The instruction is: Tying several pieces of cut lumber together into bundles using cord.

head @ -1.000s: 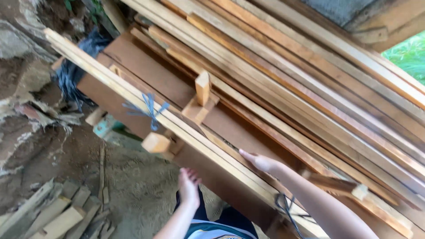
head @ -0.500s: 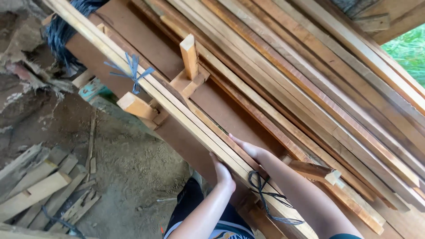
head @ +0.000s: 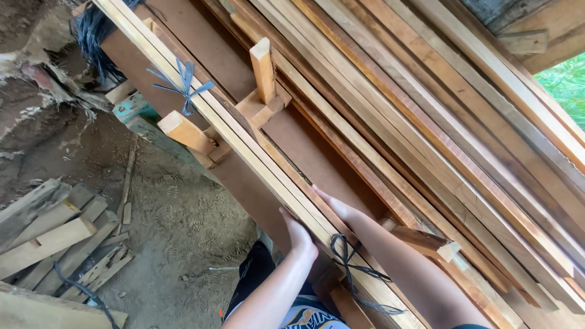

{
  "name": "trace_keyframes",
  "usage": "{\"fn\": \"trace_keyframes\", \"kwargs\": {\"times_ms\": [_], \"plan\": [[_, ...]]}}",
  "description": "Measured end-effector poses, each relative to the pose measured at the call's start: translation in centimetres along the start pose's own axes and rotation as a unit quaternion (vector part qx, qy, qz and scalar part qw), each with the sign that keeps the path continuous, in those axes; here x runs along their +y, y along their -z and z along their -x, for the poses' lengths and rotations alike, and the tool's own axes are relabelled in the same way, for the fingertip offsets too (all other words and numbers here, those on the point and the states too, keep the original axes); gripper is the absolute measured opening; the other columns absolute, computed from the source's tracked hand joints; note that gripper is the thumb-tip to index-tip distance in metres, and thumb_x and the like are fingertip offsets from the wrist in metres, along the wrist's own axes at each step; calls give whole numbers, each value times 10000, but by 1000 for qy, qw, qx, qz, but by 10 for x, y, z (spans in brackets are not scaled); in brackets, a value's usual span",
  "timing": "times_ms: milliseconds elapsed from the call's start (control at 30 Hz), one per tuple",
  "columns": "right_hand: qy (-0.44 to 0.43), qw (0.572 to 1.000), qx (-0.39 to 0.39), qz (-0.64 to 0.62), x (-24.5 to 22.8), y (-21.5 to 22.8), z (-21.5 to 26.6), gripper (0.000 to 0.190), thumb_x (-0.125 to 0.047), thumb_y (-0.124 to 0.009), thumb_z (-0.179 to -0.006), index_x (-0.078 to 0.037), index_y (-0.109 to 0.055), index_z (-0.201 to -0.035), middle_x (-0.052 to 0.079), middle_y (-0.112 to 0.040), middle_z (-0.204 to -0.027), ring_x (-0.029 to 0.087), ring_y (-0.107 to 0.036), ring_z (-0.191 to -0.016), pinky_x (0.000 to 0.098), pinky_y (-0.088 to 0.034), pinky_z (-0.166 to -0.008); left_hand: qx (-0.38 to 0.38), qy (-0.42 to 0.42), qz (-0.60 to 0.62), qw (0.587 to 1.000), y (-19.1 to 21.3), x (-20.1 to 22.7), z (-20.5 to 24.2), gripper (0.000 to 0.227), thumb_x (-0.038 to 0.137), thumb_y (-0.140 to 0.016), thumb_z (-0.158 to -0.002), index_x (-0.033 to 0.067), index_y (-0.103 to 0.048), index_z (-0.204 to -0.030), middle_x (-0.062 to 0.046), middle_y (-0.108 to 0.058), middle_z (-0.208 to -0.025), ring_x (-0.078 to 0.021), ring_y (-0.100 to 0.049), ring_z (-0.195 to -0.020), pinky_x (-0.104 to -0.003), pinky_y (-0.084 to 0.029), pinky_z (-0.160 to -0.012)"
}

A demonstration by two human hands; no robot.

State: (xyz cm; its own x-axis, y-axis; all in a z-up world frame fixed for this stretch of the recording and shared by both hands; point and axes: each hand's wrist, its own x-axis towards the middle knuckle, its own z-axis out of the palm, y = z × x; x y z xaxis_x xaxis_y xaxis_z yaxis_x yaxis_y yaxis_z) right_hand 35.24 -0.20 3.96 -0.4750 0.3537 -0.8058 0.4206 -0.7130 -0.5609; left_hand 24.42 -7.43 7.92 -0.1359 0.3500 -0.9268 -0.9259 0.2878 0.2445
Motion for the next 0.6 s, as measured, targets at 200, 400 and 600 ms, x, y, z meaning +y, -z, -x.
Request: {"fn": "trace_keyframes", "kwargs": {"times_ms": [200,400,600], "plan": [[-10,1000,15,15,31,11,45,795,-621,-440,-1032,-33,-416,-1567,192,-294,-1649,314,-254,-1540,484,-127,-1295,-16,90,3,996,9,-38,23,1067,913,-244,-885,171,-198,-1650,-46,-154,-1715,-255,-165,-1575,-454,-156,-1324],[-177,970,83,-142,31,17,55,836,-668,-702,-837,-97,-625,-1444,112,-643,-1433,250,-631,-1288,453,-466,-1126,-31,109,-42,993,31,-60,15,1048,914,-264,-886,201,-189,-1650,-44,-145,-1720,-276,-149,-1579,-491,-116,-1308],[-177,948,115,-238,0,-5,87,842,-570,-638,-905,40,-530,-1475,229,-676,-1361,261,-650,-1215,401,-517,-1005,-55,116,-72,989,45,-63,-10,1027,915,-287,-887,237,-177,-1651,-40,-135,-1726,-300,-130,-1583,-534,-67,-1289]]}}
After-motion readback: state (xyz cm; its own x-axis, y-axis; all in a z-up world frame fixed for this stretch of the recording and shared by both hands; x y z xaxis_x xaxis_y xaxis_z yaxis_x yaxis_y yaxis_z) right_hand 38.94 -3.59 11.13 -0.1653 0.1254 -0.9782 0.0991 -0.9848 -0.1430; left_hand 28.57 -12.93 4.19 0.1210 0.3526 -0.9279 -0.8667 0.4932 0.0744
